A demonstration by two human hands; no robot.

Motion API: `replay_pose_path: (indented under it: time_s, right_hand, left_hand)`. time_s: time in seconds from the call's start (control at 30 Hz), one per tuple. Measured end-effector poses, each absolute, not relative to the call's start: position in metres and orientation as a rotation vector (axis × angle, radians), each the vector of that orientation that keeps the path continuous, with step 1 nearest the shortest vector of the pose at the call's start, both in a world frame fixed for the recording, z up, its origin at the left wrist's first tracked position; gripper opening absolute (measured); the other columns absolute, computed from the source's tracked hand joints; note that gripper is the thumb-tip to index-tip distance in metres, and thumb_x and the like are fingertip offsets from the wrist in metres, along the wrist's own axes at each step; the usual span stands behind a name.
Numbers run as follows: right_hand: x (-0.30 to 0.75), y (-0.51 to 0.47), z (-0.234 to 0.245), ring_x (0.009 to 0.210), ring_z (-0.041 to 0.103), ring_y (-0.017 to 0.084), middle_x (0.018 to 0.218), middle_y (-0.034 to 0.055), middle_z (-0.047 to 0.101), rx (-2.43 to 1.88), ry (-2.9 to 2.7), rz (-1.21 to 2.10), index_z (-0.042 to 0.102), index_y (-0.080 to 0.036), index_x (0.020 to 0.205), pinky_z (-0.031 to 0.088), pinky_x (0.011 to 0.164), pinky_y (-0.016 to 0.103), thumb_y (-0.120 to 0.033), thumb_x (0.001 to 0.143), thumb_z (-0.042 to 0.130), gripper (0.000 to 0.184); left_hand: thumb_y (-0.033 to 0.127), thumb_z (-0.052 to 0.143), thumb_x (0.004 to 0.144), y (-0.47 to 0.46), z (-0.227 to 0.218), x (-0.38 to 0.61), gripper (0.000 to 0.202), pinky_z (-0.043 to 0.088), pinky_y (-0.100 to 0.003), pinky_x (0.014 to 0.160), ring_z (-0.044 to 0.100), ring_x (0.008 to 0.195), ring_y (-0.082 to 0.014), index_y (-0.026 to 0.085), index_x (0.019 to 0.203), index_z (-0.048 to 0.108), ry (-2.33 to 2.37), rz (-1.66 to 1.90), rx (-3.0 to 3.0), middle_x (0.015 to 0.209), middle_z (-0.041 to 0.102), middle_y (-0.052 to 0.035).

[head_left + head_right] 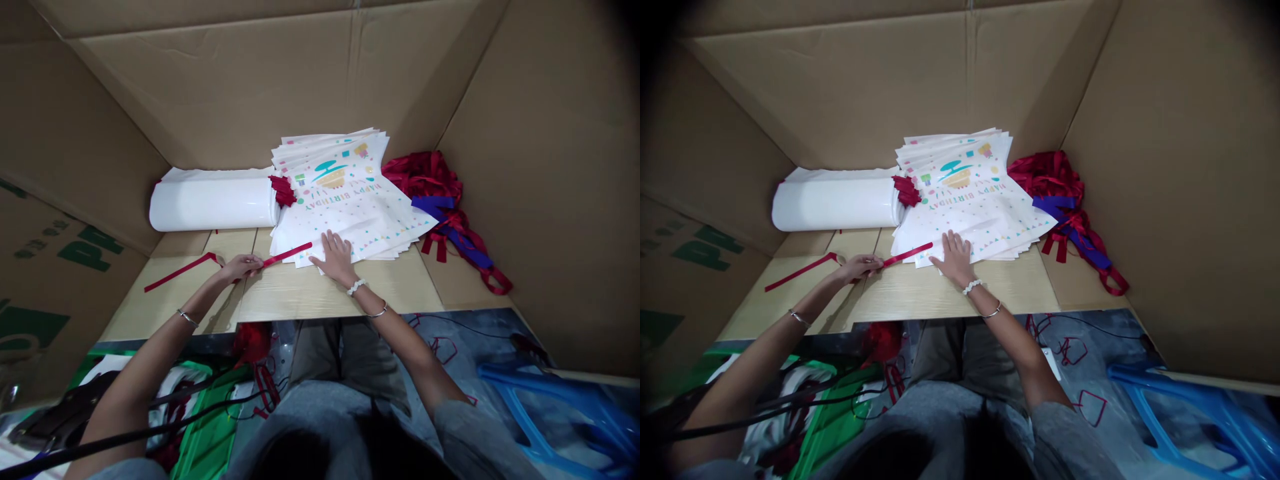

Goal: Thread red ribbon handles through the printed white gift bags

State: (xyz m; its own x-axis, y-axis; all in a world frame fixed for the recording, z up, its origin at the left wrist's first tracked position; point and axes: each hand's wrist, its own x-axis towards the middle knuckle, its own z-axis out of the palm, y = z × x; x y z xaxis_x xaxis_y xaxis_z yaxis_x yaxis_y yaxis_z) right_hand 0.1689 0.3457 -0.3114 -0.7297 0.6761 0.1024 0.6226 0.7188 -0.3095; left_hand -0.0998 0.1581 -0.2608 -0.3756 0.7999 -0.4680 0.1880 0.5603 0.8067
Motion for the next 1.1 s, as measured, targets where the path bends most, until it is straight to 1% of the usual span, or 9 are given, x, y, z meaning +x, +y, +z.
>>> replay_pose_path:
  time_s: [0.13, 0.27, 0.37, 0.5, 0.63, 0.77, 0.83, 0.97, 1.1]
  right_hand:
    - [0.165, 0.334, -0.306, 0.160, 0.015, 0.042, 0.176, 0.0184, 0.011, -1.056, -2.714, 0.446, 0.023, -0.015, 0.169, 0.013, 0.124, 0.066, -0.064, 0.101, 0.050, 0.088]
    - [0.155, 0.306, -0.297, 0.159, 0.015, 0.044, 0.175, 0.0219, 0.010, -1.021, -2.748, 0.527, 0.020, -0.013, 0.170, 0.016, 0.123, 0.066, -0.066, 0.097, 0.058, 0.098]
    - [0.144, 0.280, -0.291, 0.158, 0.019, 0.045, 0.174, 0.0238, 0.013, -0.983, -2.743, 0.593, 0.018, -0.014, 0.170, 0.020, 0.121, 0.066, -0.071, 0.096, 0.057, 0.102]
    - [0.124, 0.251, -0.288, 0.156, 0.024, 0.045, 0.173, 0.0262, 0.016, -0.929, -2.738, 0.654, 0.018, -0.013, 0.170, 0.024, 0.120, 0.065, -0.072, 0.095, 0.057, 0.103]
    - [0.115, 0.244, -0.286, 0.154, 0.029, 0.044, 0.173, 0.0253, 0.018, -0.879, -2.732, 0.703, 0.025, -0.014, 0.169, 0.028, 0.119, 0.061, -0.066, 0.097, 0.060, 0.096]
    - [0.127, 0.261, -0.289, 0.155, 0.030, 0.038, 0.172, 0.0181, 0.027, -0.748, -2.706, 0.821, 0.026, -0.015, 0.169, 0.028, 0.124, 0.053, -0.053, 0.100, 0.060, 0.086]
    - [0.137, 0.274, -0.292, 0.154, 0.033, 0.035, 0.171, 0.0157, 0.032, -0.649, -2.688, 0.895, 0.024, -0.014, 0.169, 0.028, 0.126, 0.048, -0.047, 0.100, 0.061, 0.086]
    - [0.151, 0.289, -0.298, 0.152, 0.037, 0.029, 0.169, 0.0170, 0.036, -0.489, -2.664, 1.006, 0.023, -0.011, 0.169, 0.030, 0.126, 0.043, -0.038, 0.097, 0.064, 0.087]
    - [0.156, 0.290, -0.299, 0.153, 0.035, 0.027, 0.170, 0.0158, 0.033, -0.433, -2.668, 0.994, 0.025, -0.011, 0.168, 0.028, 0.127, 0.041, -0.035, 0.096, 0.065, 0.086]
  left_hand:
    - [0.035, 0.081, 0.073, 0.169, -0.263, -0.086, 0.023, 0.013, -0.022, 0.043, 0.030, 0.039, -0.0063, 0.017, 0.069, 0.067, 1.901, 0.910, 0.748, 0.049, 0.053, 0.0009]
    - [0.029, 0.078, 0.075, 0.180, -0.265, -0.079, 0.018, 0.013, -0.023, 0.044, 0.031, 0.039, -0.0066, 0.016, 0.067, 0.068, 1.939, 0.953, 0.714, 0.049, 0.053, 0.0003]
    - [0.032, 0.079, 0.073, 0.182, -0.268, -0.082, 0.021, 0.014, -0.023, 0.043, 0.031, 0.039, -0.0070, 0.016, 0.066, 0.068, 1.939, 0.952, 0.722, 0.048, 0.053, 0.0006]
    - [0.043, 0.081, 0.071, 0.181, -0.275, -0.088, 0.030, 0.015, -0.024, 0.042, 0.031, 0.037, -0.0076, 0.016, 0.070, 0.069, 2.000, 0.955, 0.751, 0.048, 0.055, 0.0002]
    - [0.047, 0.080, 0.071, 0.180, -0.278, -0.088, 0.033, 0.021, -0.024, 0.043, 0.037, 0.040, -0.0091, 0.015, 0.072, 0.070, 2.050, 1.011, 0.829, 0.052, 0.060, -0.0013]
    - [0.050, 0.078, 0.071, 0.177, -0.281, -0.088, 0.036, 0.029, -0.025, 0.047, 0.047, 0.046, -0.0118, 0.015, 0.079, 0.075, 2.116, 1.033, 0.976, 0.061, 0.066, -0.0021]
    - [0.051, 0.079, 0.070, 0.175, -0.283, -0.089, 0.038, 0.032, -0.026, 0.050, 0.051, 0.050, -0.0133, 0.015, 0.081, 0.077, 2.175, 1.031, 0.999, 0.060, 0.065, -0.0015]
    - [0.051, 0.080, 0.070, 0.177, -0.285, -0.089, 0.038, 0.030, -0.025, 0.050, 0.048, 0.050, -0.0132, 0.014, 0.080, 0.078, 2.211, 1.022, 0.951, 0.052, 0.060, -0.0001]
    - [0.049, 0.082, 0.068, 0.177, -0.280, -0.082, 0.035, 0.027, -0.025, 0.048, 0.043, 0.048, -0.0110, 0.015, 0.072, 0.072, 2.157, 1.052, 0.831, 0.053, 0.057, 0.0003]
